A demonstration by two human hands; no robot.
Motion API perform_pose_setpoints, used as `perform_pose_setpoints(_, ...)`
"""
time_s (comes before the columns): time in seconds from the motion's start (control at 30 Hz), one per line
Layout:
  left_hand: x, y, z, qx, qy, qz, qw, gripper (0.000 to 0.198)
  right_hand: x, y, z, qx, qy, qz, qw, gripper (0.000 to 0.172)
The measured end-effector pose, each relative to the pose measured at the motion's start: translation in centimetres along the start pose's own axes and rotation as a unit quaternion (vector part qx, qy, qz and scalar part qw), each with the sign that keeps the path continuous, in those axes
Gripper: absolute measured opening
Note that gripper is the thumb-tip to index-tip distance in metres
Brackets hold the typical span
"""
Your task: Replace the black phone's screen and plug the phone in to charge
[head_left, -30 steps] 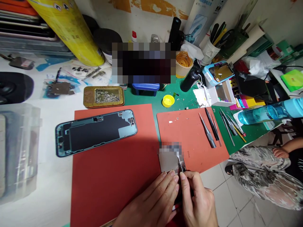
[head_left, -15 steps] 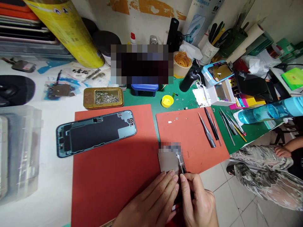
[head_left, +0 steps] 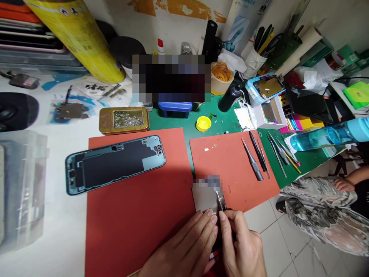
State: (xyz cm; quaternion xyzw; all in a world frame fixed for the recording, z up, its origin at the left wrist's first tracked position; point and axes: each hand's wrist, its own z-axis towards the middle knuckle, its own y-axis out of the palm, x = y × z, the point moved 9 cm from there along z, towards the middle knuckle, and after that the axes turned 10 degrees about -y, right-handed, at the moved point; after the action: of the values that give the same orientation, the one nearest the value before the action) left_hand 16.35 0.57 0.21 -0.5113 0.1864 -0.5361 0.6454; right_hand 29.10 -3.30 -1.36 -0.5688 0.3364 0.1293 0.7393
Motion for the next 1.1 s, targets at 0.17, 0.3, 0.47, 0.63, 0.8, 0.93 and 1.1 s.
perform_pose_setpoints(0.17,0.1,0.6,-0.7,0.041,-0.025,-0.026,0.999,0.038,0.2,-0.1,0.6,-0.023,0.005,0.011,1.000,0.018)
perform_pose_setpoints(0.3,0.4,1.2,-1.4,0.054,-0.037,-0.027,0.997,0.040,0.4,-0.5,0.9,-0.032,0.005,0.016,0.999,0.017)
perform_pose_setpoints(0.47,0.4,1.2,-1.5,0.053,-0.039,-0.024,0.998,0.041,0.6,-1.4,1.5,-0.066,-0.027,-0.015,0.997,0.018)
perform_pose_setpoints(0.63,0.3,1.0,-1.2,0.056,-0.036,-0.016,0.998,0.041,0.8,-2.1,2.3,-0.106,-0.067,-0.033,0.992,0.016)
perform_pose_setpoints(0.8,0.4,1.3,-1.3,0.044,-0.032,-0.018,0.998,0.042,1.1,-2.8,3.5,-0.120,-0.064,-0.021,0.991,0.022)
perform_pose_setpoints(0.93,0.3,1.3,-1.4,0.047,-0.033,-0.017,0.998,0.042,1.4,-3.4,4.4,-0.120,-0.081,-0.034,0.989,0.023)
perform_pose_setpoints(1.1,0.3,1.1,-1.3,0.049,-0.029,-0.007,0.998,0.042,1.9,-3.9,5.0,-0.106,-0.118,-0.083,0.984,0.021)
